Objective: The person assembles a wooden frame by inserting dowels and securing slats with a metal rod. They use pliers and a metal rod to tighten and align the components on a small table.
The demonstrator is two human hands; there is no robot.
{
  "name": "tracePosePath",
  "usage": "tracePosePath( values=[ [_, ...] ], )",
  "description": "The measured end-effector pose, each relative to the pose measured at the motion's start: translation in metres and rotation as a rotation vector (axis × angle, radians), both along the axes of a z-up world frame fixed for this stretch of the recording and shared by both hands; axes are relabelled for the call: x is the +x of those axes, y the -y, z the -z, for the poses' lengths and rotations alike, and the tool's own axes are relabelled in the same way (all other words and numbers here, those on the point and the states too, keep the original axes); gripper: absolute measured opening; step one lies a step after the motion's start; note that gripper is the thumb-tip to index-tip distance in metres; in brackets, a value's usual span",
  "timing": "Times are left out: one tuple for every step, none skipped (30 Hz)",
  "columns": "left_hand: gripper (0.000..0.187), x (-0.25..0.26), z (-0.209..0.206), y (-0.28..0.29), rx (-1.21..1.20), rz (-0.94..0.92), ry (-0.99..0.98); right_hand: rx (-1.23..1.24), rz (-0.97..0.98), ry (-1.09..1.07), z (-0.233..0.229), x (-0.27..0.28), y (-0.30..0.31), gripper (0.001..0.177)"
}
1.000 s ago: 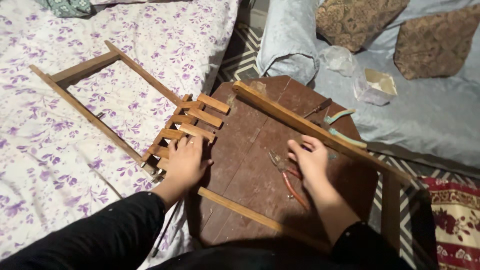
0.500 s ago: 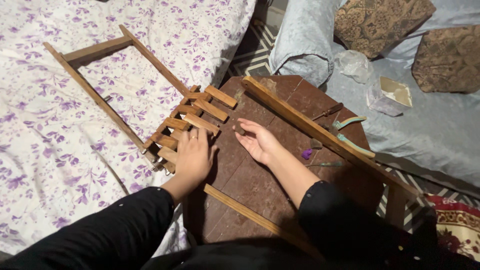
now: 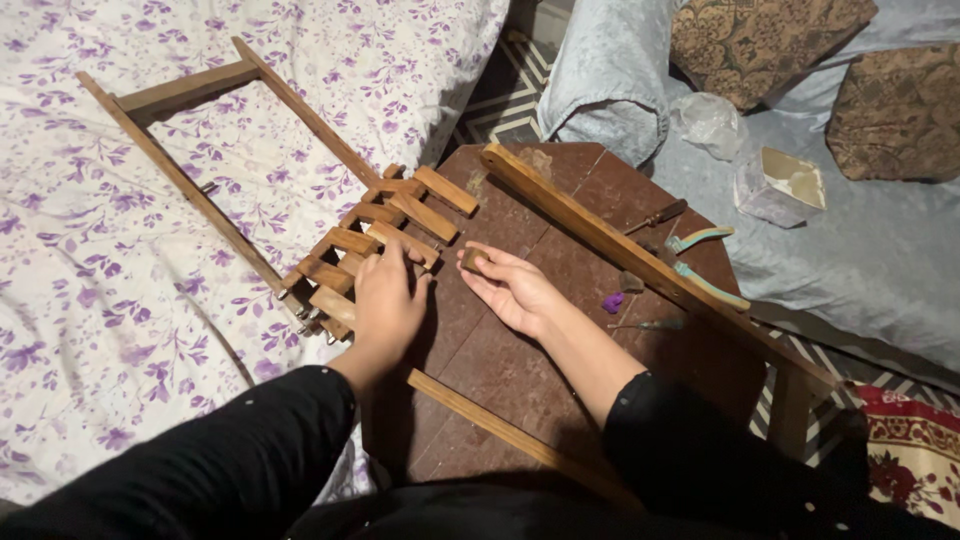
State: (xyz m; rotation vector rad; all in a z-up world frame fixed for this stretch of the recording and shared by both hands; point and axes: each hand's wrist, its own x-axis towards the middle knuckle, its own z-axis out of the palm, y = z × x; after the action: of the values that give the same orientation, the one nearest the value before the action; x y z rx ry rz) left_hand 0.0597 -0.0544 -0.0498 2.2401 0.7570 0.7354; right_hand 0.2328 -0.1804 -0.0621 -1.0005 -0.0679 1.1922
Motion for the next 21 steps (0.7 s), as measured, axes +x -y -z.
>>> tracePosePath(
  values=[
    [0.034, -0.001, -0.001, 0.000, -0.002, 0.010, 0.019, -0.008, 0.000, -0.007, 0.000, 0.000, 0.000, 0.040],
    [0.034, -0.003, -0.001, 0.002, -0.007, 0.014, 0.038, -0.019, -0.006, -0.015, 0.000, 0.000, 0.000, 0.040],
    [0.034, -0.005, -0.002, 0.003, -0.012, 0.017, 0.056, -0.018, -0.012, -0.016, 0.001, 0.000, 0.000, 0.041],
    [0.033, -0.006, -0.003, 0.002, -0.005, 0.023, 0.069, -0.015, -0.020, -0.013, 0.001, 0.001, -0.002, 0.042],
    [0.033, -0.008, -0.004, 0.002, 0.001, 0.029, 0.082, -0.011, -0.029, -0.011, 0.001, 0.003, -0.005, 0.043],
    [0.032, -0.010, -0.005, 0.003, 0.006, 0.041, 0.093, -0.016, -0.051, 0.012, 0.003, 0.002, -0.005, 0.043],
    [0.031, -0.011, -0.006, 0.004, -0.021, 0.039, 0.081, -0.021, -0.073, 0.035, 0.004, 0.002, -0.004, 0.043],
    [0.031, -0.013, -0.007, 0.005, -0.047, 0.040, 0.068, -0.024, -0.093, 0.058, 0.006, 0.002, -0.005, 0.043],
    [0.030, -0.015, -0.008, 0.006, -0.072, 0.041, 0.055, -0.059, -0.070, 0.068, 0.007, 0.000, -0.006, 0.042],
    [0.030, -0.018, -0.009, 0.007, -0.096, 0.040, 0.059, -0.094, -0.051, 0.079, 0.009, -0.002, -0.007, 0.041],
    [0.030, -0.021, -0.010, 0.010, -0.119, 0.039, 0.064, -0.129, -0.032, 0.090, 0.010, -0.003, -0.008, 0.039],
    [0.030, -0.025, -0.011, 0.013, -0.145, 0.034, 0.067, -0.096, -0.040, 0.073, 0.010, -0.005, -0.008, 0.038],
    [0.031, -0.029, -0.011, 0.016, -0.157, 0.027, 0.068, -0.063, -0.049, 0.055, 0.011, -0.007, -0.007, 0.036],
    [0.031, -0.032, -0.012, 0.020, -0.170, 0.022, 0.070, -0.030, -0.054, 0.040, 0.011, -0.008, -0.006, 0.035],
    [0.032, -0.034, -0.012, 0.022, -0.182, 0.018, 0.073, -0.043, -0.050, 0.035, 0.011, -0.010, -0.006, 0.034],
    [0.033, -0.035, -0.012, 0.025, -0.178, 0.018, 0.085, -0.056, -0.044, 0.029, 0.012, -0.012, -0.005, 0.033],
    [0.033, -0.036, -0.012, 0.027, -0.174, 0.018, 0.096, -0.069, -0.038, 0.023, 0.013, -0.013, -0.004, 0.033],
    [0.033, -0.037, -0.013, 0.030, -0.172, 0.015, 0.109, -0.071, -0.028, 0.014, 0.014, -0.014, -0.003, 0.032],
    [0.034, -0.037, -0.013, 0.031, -0.212, 0.016, 0.084, -0.073, -0.018, 0.005, 0.014, -0.015, -0.001, 0.032],
    [0.035, -0.037, -0.014, 0.031, -0.248, 0.011, 0.063, -0.072, -0.014, -0.002, 0.013, -0.016, -0.002, 0.032],
    [0.036, -0.038, -0.015, 0.031, -0.284, 0.007, 0.042, -0.059, -0.029, -0.003, 0.013, -0.017, -0.003, 0.032]
  ],
)
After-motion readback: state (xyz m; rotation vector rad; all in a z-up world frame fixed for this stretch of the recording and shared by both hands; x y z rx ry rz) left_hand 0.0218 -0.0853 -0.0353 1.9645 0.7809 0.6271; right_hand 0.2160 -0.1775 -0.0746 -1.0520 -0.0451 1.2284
